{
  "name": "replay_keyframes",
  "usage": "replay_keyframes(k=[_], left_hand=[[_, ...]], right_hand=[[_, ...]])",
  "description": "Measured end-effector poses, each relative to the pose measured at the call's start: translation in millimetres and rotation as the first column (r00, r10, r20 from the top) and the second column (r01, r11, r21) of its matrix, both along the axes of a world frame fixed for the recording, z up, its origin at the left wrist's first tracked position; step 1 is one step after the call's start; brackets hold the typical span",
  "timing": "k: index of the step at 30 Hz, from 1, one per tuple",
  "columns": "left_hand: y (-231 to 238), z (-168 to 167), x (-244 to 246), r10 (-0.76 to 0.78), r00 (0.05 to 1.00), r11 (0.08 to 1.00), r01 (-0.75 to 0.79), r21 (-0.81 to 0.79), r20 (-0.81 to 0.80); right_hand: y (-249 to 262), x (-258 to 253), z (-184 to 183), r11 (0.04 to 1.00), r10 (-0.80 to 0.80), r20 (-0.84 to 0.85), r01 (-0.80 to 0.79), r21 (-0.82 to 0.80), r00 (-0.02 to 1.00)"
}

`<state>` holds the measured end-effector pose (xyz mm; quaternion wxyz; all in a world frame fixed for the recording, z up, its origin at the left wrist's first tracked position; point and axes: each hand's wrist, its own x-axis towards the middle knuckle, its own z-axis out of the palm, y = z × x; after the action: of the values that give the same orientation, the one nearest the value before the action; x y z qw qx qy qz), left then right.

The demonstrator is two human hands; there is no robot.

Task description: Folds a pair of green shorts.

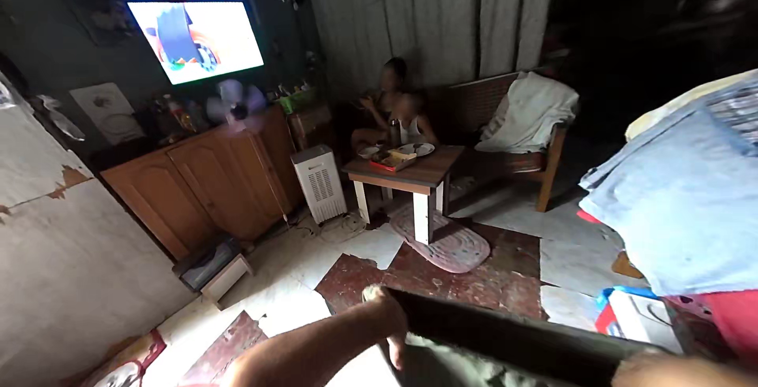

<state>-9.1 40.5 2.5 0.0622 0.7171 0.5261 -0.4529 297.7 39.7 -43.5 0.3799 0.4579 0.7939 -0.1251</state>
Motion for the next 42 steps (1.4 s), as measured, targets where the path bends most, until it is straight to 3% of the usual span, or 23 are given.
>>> replay_keyframes(k=[3, 4, 5, 6, 7, 8, 10, 11, 13, 15, 16, 17, 18, 19, 20, 21, 22, 23, 24, 25, 30, 34, 42], left_hand=[[24.7, 61.5, -21.0, -0.009, 0.956, 0.920, -0.108, 0.378, 0.295], [26.2, 85.5, -28.8, -0.107, 0.879, 0.782, -0.215, 0.585, 0.466], [28.8, 101.8, -35.7, -0.287, 0.790, 0.540, -0.333, 0.773, 0.542], [38.8, 108.8, -42.5, -0.487, 0.738, 0.229, -0.408, 0.884, 0.467], [48.5, 112.4, -49.3, -0.547, 0.739, 0.068, -0.428, 0.901, 0.392], [47.6, 111.6, -53.8, -0.460, 0.770, 0.170, -0.414, 0.895, 0.443], [36.3, 97.0, -55.9, -0.020, 0.855, 0.720, -0.347, 0.601, 0.518], [37.7, 90.4, -54.8, 0.147, 0.878, 0.848, -0.349, 0.398, 0.455], [42.6, 97.9, -57.5, 0.251, 0.837, 0.880, -0.406, 0.245, 0.486], [42.0, 118.6, -60.8, 0.125, 0.755, 0.816, -0.447, 0.367, 0.643], [38.1, 127.3, -60.2, -0.017, 0.737, 0.717, -0.462, 0.522, 0.676], [32.2, 126.6, -59.8, -0.223, 0.748, 0.508, -0.458, 0.730, 0.625], [33.0, 113.5, -63.2, -0.469, 0.765, 0.151, -0.423, 0.893, 0.441], [40.0, 98.0, -70.1, -0.615, 0.764, -0.187, -0.383, 0.904, 0.197], [40.9, 82.4, -76.0, -0.652, 0.754, -0.295, -0.353, 0.888, 0.083], [31.2, 70.0, -78.2, -0.634, 0.756, -0.132, -0.314, 0.940, 0.163], [21.4, 58.2, -80.6, -0.508, 0.791, 0.223, -0.261, 0.939, 0.341], [18.5, 46.7, -82.2, -0.288, 0.839, 0.582, -0.229, 0.781, 0.461], [24.0, 39.0, -81.3, -0.134, 0.877, 0.782, -0.192, 0.593, 0.461], [33.0, 36.4, -78.8, -0.077, 0.897, 0.866, -0.156, 0.476, 0.435], [51.3, 72.6, -62.7, -0.082, 0.741, 0.929, -0.186, 0.321, 0.666], [57.4, 101.3, -48.1, -0.255, 0.654, 0.902, -0.105, 0.420, 0.712], [41.0, 130.7, -16.5, -0.353, 0.548, 0.919, 0.054, 0.389, 0.758]], right_hand=[[40.3, 20.7, 59.1, 0.932, -0.149, -0.386, 0.260, 0.254, 0.910], [44.4, 20.4, 88.8, 0.825, -0.100, -0.513, 0.359, 0.436, 0.853], [49.3, 19.2, 107.9, 0.637, 0.029, -0.572, 0.426, 0.642, 0.820], [56.0, 18.2, 116.8, 0.408, 0.156, -0.535, 0.439, 0.801, 0.831], [56.7, 17.4, 123.2, 0.311, 0.184, -0.484, 0.417, 0.854, 0.856], [52.0, 17.6, 128.3, 0.428, 0.128, -0.476, 0.385, 0.818, 0.870], [45.4, 14.3, 130.0, 0.858, -0.137, -0.329, 0.278, 0.432, 0.934], [44.9, 6.4, 130.5, 0.933, -0.198, -0.184, 0.242, 0.265, 0.963], [47.9, 7.3, 133.9, 0.938, -0.190, -0.188, 0.235, 0.256, 0.964], [46.5, 15.4, 145.3, 0.836, -0.133, -0.411, 0.325, 0.442, 0.902], [42.4, 14.4, 152.0, 0.711, -0.051, -0.503, 0.385, 0.588, 0.863], [37.8, 11.0, 152.2, 0.511, 0.096, -0.555, 0.437, 0.740, 0.827], [35.7, 8.0, 145.0, 0.243, 0.267, -0.497, 0.441, 0.864, 0.826], [35.7, 7.9, 134.8, 0.007, 0.368, -0.370, 0.395, 0.919, 0.853], [28.4, 9.9, 124.3, 0.013, 0.361, -0.336, 0.356, 0.934, 0.870], [18.1, 14.5, 115.9, 0.281, 0.263, -0.420, 0.347, 0.895, 0.869], [15.8, 22.2, 109.2, 0.618, 0.085, -0.459, 0.314, 0.721, 0.884], [21.7, 28.3, 99.2, 0.833, -0.059, -0.398, 0.265, 0.486, 0.916], [30.4, 30.8, 90.8, 0.918, -0.112, -0.320, 0.222, 0.330, 0.941], [37.3, 30.8, 90.2, 0.943, -0.123, -0.284, 0.201, 0.264, 0.951], [47.0, 22.1, 127.4, 0.936, -0.137, -0.458, 0.266, 0.229, 0.878], [48.3, 18.5, 148.3, 0.937, -0.003, -0.592, 0.208, 0.279, 0.806], [39.3, 7.0, 148.7, 0.941, 0.002, -0.711, 0.239, 0.238, 0.703]])
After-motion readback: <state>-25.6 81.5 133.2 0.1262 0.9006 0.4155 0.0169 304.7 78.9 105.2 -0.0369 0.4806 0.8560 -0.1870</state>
